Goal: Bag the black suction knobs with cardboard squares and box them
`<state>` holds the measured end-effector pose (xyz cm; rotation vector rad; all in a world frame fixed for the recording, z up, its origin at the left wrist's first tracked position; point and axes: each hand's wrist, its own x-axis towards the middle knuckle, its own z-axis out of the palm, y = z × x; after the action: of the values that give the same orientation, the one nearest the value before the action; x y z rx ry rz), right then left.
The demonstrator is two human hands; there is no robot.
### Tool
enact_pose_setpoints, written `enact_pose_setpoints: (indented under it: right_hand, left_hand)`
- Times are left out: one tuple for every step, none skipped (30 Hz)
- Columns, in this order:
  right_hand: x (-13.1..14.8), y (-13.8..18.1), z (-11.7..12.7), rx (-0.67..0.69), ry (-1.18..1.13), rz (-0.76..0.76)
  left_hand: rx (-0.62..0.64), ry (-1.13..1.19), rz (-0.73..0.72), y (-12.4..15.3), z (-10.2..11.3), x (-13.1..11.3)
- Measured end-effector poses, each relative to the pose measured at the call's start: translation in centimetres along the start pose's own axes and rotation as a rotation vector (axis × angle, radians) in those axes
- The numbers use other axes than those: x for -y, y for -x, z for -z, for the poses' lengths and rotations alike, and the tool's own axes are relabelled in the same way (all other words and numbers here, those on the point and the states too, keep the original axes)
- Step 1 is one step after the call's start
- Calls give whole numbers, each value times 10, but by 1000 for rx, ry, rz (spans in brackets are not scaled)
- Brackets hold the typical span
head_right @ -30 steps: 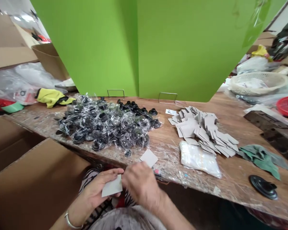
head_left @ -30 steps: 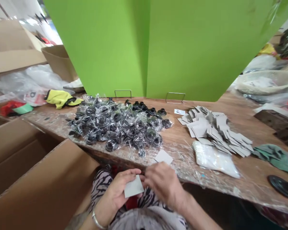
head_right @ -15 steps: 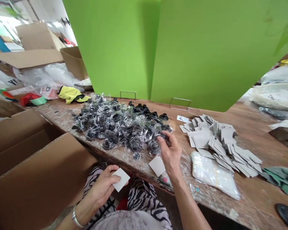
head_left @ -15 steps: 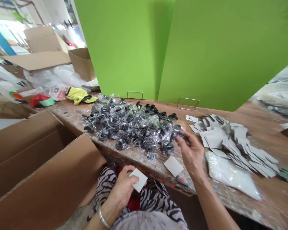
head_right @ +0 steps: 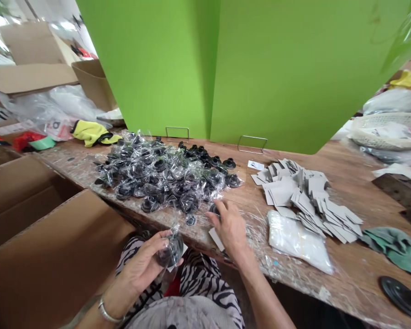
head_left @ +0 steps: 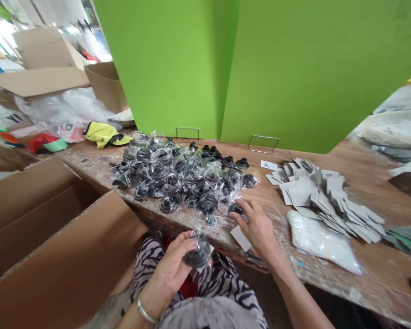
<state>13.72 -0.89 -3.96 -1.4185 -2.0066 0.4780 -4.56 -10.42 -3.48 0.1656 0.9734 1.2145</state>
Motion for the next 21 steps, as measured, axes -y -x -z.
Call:
enact_pose_setpoints:
  right_hand:
    - [-11, -8, 0, -45, 64, -28]
    - [-21, -14, 0, -54, 89, -44]
    - [-29, -19, 0, -50, 83, -53]
    - [-35, -22, 2, -50, 65, -58]
    - [-40, -23, 5, -69, 60, -65]
    - [-42, -23, 9, -109, 38, -79]
    - [-42, -21, 13, -161, -28, -104]
    - [-40, -18, 16, -216, -148, -139]
    - [-35, -12, 18, -254, -319, -182]
    - [-27, -6, 19, -255, -523, -228]
    - [-18, 2, 17, -209, -733, -279]
    - [-6, 11, 12, -115, -922, -330]
    - [6, 20, 7, -4, -1065, -376]
    - [18, 29, 0, 95, -1181, -418]
    - [30, 37, -7, 167, -1274, -455]
    - [41, 43, -14, 207, -1352, -485]
    - [49, 48, -20, 221, -1414, -506]
    - [56, 52, -25, 222, -1459, -515]
    - [61, 54, -28, 226, -1485, -518]
    - [64, 55, -30, 240, -1495, -513]
    - [67, 56, -32, 260, -1495, -502]
  left_hand:
    - [-7, 6, 2, 0, -1, 0]
    - [-11, 9, 3, 0, -1, 0]
    - [-12, 10, 1, 0, -2, -1]
    - [-8, 9, -10, -1, -2, -1]
    - [-5, 9, -28, -1, -2, -2]
    - [-4, 11, -50, -1, -2, -3]
    - [-2, 18, -73, -1, -2, -5]
    - [5, 28, -95, 0, -3, -6]
    - [25, 40, -117, 1, -4, -8]
    - [58, 54, -136, 2, -6, -10]
    - [101, 70, -148, 3, -10, -12]
    - [148, 88, -157, 5, -13, -14]
    - [193, 106, -164, 7, -17, -15]
    - [226, 119, -173, 9, -20, -16]
    - [245, 122, -188, 11, -23, -17]
    - [250, 112, -210, 13, -25, -18]
    - [244, 87, -237, 15, -25, -18]
    - [234, 55, -267, 16, -23, -18]
    - [221, 23, -296, 18, -20, -18]
    - [213, 1, -322, 19, -16, -18]
    - [218, -7, -335, 20, -11, -18]
